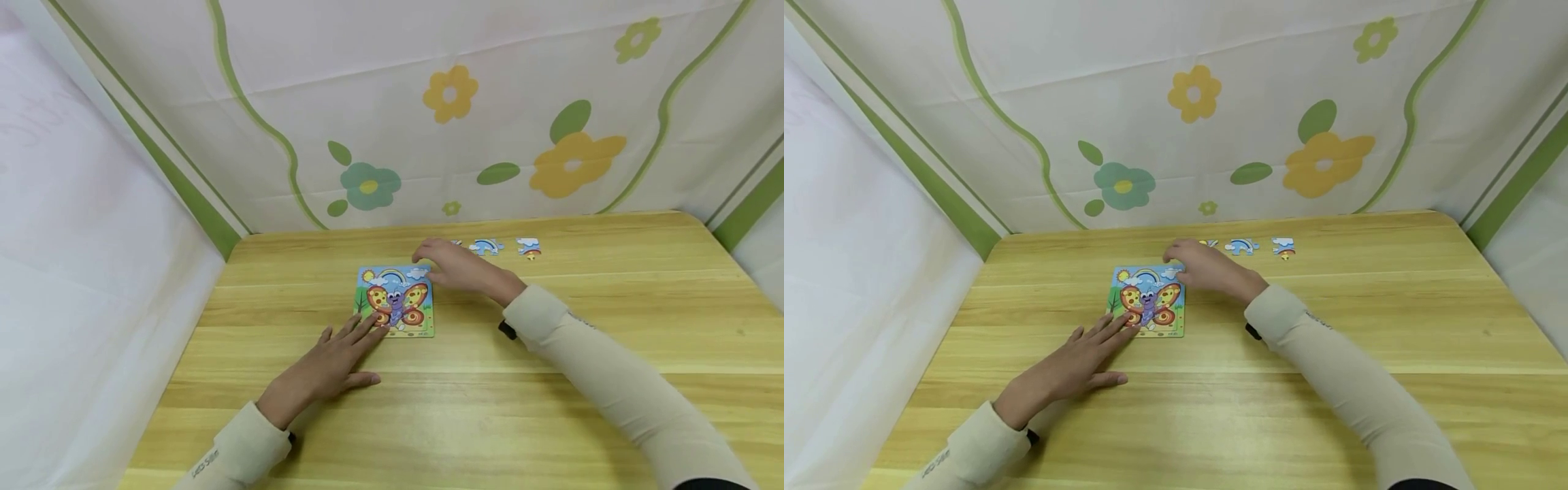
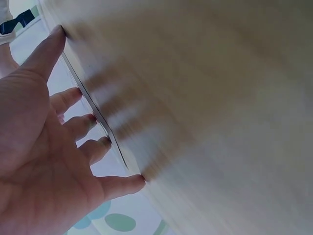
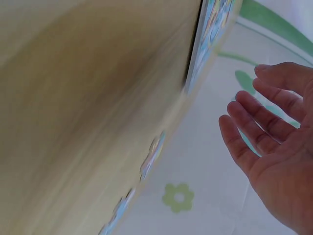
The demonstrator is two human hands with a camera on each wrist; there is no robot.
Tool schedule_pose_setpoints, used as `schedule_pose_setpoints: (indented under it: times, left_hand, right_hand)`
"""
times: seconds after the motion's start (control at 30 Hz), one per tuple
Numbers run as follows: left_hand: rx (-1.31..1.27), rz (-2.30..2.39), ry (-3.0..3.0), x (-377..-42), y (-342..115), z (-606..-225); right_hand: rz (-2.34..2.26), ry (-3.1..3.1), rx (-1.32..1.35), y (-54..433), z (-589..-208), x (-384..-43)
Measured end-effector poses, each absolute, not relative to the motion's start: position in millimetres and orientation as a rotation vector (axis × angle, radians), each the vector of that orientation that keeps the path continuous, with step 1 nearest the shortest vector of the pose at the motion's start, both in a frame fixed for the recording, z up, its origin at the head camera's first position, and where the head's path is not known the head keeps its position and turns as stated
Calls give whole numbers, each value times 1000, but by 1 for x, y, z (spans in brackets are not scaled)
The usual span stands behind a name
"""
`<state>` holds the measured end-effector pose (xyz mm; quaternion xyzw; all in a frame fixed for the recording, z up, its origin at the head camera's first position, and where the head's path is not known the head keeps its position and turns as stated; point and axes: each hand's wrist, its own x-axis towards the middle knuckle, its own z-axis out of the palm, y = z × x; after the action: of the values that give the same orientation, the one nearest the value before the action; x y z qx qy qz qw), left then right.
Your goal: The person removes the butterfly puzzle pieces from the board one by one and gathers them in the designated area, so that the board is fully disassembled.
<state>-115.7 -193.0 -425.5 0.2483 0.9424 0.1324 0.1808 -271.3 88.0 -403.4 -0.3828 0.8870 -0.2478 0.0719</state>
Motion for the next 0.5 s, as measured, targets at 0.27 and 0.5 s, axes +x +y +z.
schedule_pose_setpoints:
  times: [0.27, 0.5]
  left_hand:
    - [733, 368, 2681, -110, -199, -424]
    - [752, 384, 2680, -109, -201, -423]
  right_hand:
    - [-750, 2593, -1173, 60, -409, -263]
    - [-808, 2469, -1207, 36, -410, -260]
